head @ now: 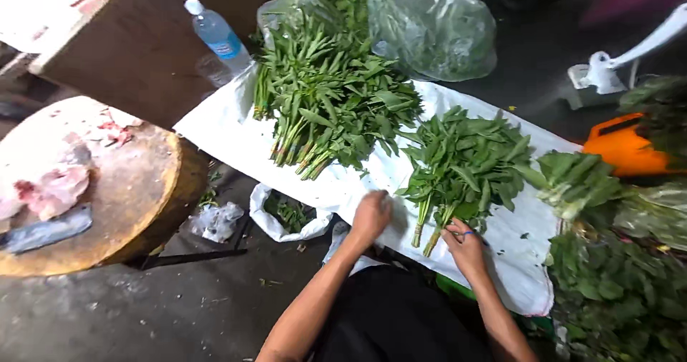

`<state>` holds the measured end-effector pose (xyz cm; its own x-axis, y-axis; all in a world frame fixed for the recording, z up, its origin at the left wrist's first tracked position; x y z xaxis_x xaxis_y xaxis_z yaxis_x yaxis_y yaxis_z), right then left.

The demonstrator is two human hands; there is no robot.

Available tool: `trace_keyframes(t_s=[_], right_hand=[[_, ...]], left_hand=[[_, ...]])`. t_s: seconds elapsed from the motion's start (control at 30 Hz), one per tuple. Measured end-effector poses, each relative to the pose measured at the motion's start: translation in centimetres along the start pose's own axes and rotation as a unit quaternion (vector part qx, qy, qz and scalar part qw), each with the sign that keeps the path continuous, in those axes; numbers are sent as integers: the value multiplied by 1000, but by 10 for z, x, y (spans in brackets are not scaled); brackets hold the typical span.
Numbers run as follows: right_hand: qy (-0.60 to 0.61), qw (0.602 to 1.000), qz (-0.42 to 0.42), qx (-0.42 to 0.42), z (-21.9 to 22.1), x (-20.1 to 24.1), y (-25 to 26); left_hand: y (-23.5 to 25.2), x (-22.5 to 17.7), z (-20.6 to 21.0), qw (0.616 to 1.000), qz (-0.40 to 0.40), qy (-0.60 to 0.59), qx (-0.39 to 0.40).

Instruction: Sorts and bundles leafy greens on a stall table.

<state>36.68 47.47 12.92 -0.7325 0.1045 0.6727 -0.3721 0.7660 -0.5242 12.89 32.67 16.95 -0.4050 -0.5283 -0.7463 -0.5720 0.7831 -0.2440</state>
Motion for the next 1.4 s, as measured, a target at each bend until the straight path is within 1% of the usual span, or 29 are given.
trace_keyframes(t_s=[0.03, 0.07, 0.1, 0.13, 0.17, 0.23, 0.3, 0.37, 0.43, 0.47, 0.53, 0.6, 0.67, 0.7, 0.77, 0.83, 0.9, 1.0, 1.03, 1.07, 1.17, 1.23, 1.33, 1.4], right_hand=[[2, 1000, -8, -3, -5, 1, -1], [4, 1000, -15, -4, -11, 3, -3], [6, 1000, -20, -4, -15, 6, -6], [8, 1000, -25, 0, -18, 10, -8], [10, 999, -32, 3, -19, 14, -10], [12, 999, -47, 16, -17, 24, -13], [7, 997, -65, 34, -11, 35, -14], [2, 995, -83, 48, -4, 44, -15], [-4, 994, -96, 50, 1, 51, -19], [-7, 994, -100, 50, 4, 55, -21], [-4, 993, -105, 57, 10, 63, -28], [4, 992, -101, 70, 19, 71, -35], [19, 990, -100, 92, 31, 81, -42], [26, 989, -104, 107, 39, 88, -46], [55, 982, -110, 145, 58, 105, -54], [89, 972, -113, 185, 82, 128, -59], [128, 961, -110, 217, 111, 150, -57], [159, 960, -81, 217, 145, 172, -43], [171, 961, -72, 205, 151, 175, -39], [186, 961, -69, 191, 153, 178, -36], [241, 955, -72, 155, 148, 178, -33], [270, 950, -67, 142, 139, 176, -38], [303, 942, -49, 134, 125, 167, -55], [321, 940, -46, 106, 115, 159, -65]], left_hand=[[4, 17, -37, 995, 0, 38, -97], [7, 38, -70, 981, -5, 75, -177], [9, 61, -98, 968, -22, 101, -227], [10, 82, -120, 959, -46, 119, -254], [13, 101, -137, 954, -76, 133, -259], [20, 132, -150, 954, -128, 150, -228], [28, 145, -151, 956, -149, 151, -204], [32, 146, -150, 958, -163, 151, -184], [34, 137, -150, 964, -177, 137, -143], [35, 130, -151, 970, -171, 122, -122], [38, 118, -154, 985, -137, 67, -77], [40, 111, -156, 992, -104, -64, -35], [44, 107, -154, 971, -101, -216, -1], [45, 104, -152, 950, -114, -289, 15], [46, 100, -144, 908, -135, -395, 25], [42, 97, -128, 866, -149, -477, 27], [34, 93, -104, 832, -158, -530, 48], [23, 76, -74, 803, -108, -583, 64], [20, 68, -68, 801, -93, -589, 58], [17, 62, -64, 811, -79, -578, 45], [10, 41, -62, 881, -17, -474, 3], [-1, 24, -62, 911, 28, -411, 5], [-19, 10, -53, 922, 70, -382, 14], [-25, 3, -48, 921, 116, -371, 26]])
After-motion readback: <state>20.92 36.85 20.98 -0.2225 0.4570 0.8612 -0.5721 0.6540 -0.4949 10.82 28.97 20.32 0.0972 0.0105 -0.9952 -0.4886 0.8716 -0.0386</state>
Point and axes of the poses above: each hand's wrist, its own y-axis towards the middle knuckle, its own z-axis out of the palm, x = y × z, the point moved 9 cm from there along y, towards the middle knuckle, and after that the axes turned 6 degrees about z, right-handed, at the moved point
